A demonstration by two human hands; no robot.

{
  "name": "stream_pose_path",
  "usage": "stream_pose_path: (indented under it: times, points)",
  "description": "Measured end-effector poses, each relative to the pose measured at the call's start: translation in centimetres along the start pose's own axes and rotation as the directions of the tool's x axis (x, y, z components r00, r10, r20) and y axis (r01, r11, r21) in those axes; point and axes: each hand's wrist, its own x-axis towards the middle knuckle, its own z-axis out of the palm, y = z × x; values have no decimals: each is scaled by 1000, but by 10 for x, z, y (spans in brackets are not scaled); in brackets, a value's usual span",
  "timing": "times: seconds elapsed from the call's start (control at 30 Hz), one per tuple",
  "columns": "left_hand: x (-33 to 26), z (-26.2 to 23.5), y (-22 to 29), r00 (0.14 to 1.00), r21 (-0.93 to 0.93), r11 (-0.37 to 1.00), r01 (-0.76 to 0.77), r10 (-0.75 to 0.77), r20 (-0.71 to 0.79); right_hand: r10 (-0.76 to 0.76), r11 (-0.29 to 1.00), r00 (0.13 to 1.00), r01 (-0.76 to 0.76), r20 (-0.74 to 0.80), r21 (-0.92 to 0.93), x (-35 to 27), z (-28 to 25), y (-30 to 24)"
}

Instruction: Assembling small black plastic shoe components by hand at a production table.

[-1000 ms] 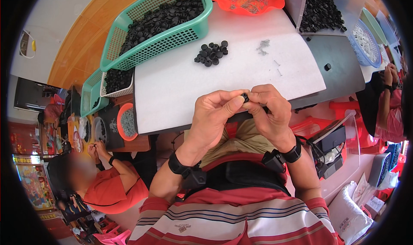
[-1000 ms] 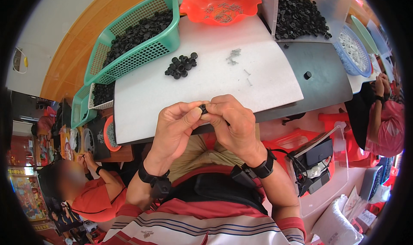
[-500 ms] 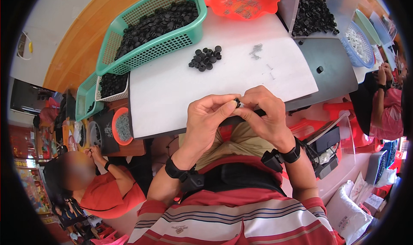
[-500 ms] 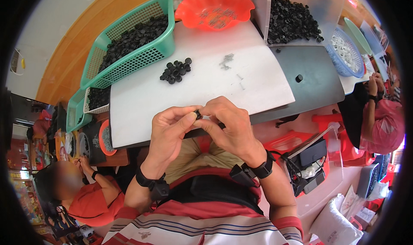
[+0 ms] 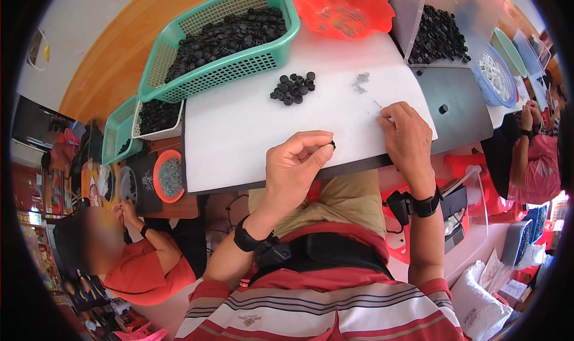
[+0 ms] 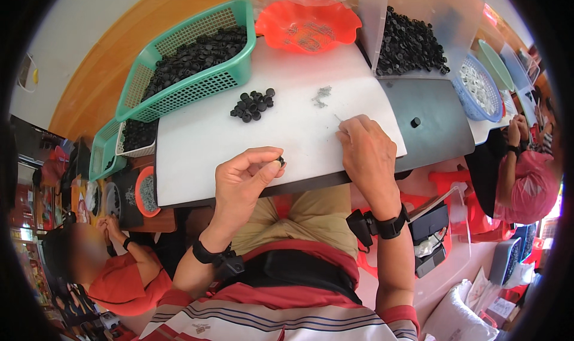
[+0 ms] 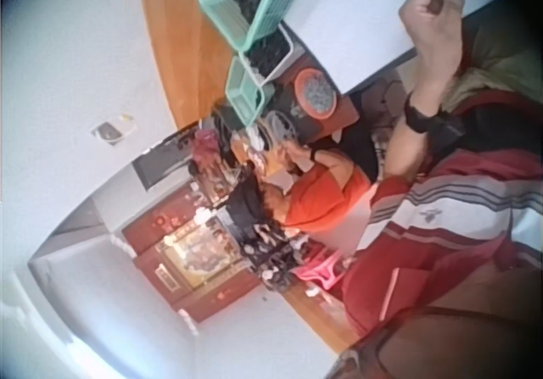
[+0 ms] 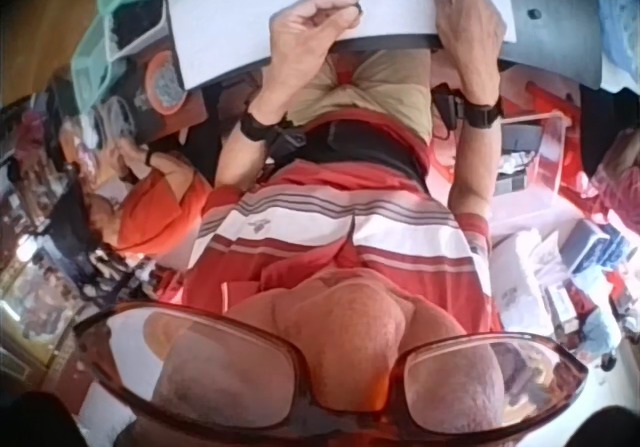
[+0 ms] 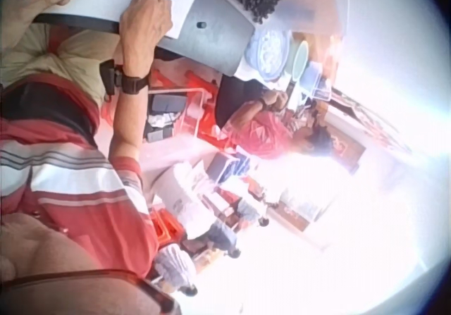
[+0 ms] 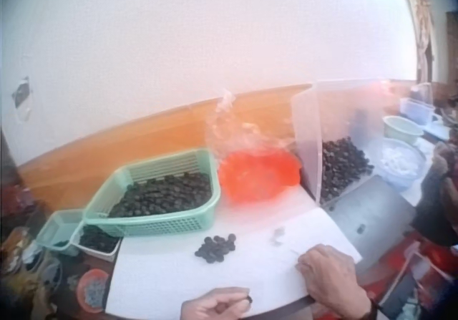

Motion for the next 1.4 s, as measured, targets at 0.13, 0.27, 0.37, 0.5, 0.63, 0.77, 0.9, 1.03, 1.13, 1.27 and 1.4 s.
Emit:
stream_pose_path:
  times: [0.13,0.27,0.37,0.5,0.63,0.77,0.9,1.03,1.13,1.27,1.4]
  points:
    - [2,-7,4,1000,36,999,-20,21,-11,16,1000,1000,-16,11,-5,2,1,-1]
    - [7,-16,10,996,117,990,-83,85,-7,11,1000,1000,-11,15,-4,1,4,2]
    - [15,-23,24,969,342,915,-215,243,-41,-9,1000,1000,9,-2,19,-1,6,5]
    - [37,-42,51,902,544,777,-317,424,-79,27,995,1000,-27,3,92,-5,4,2]
    - [79,-68,83,794,773,516,-369,608,-27,69,984,997,-64,-23,169,-9,4,7]
    - [112,-105,103,682,934,250,-254,731,-11,75,967,996,-63,-41,245,-8,3,4]
    - [93,-78,90,640,894,244,-377,766,60,76,963,995,-55,-69,263,-15,5,6]
    - [39,-14,43,902,523,747,-411,417,113,123,790,992,-115,27,603,-29,2,-10]
    - [19,11,31,979,340,926,-166,113,169,70,591,992,-125,104,797,-38,-7,-27]
    - [15,15,18,955,208,977,-49,-15,296,-6,444,984,-158,180,882,-45,-5,-27]
    - [14,15,14,951,52,997,54,-67,302,-8,365,977,-197,215,910,-48,-6,-30]
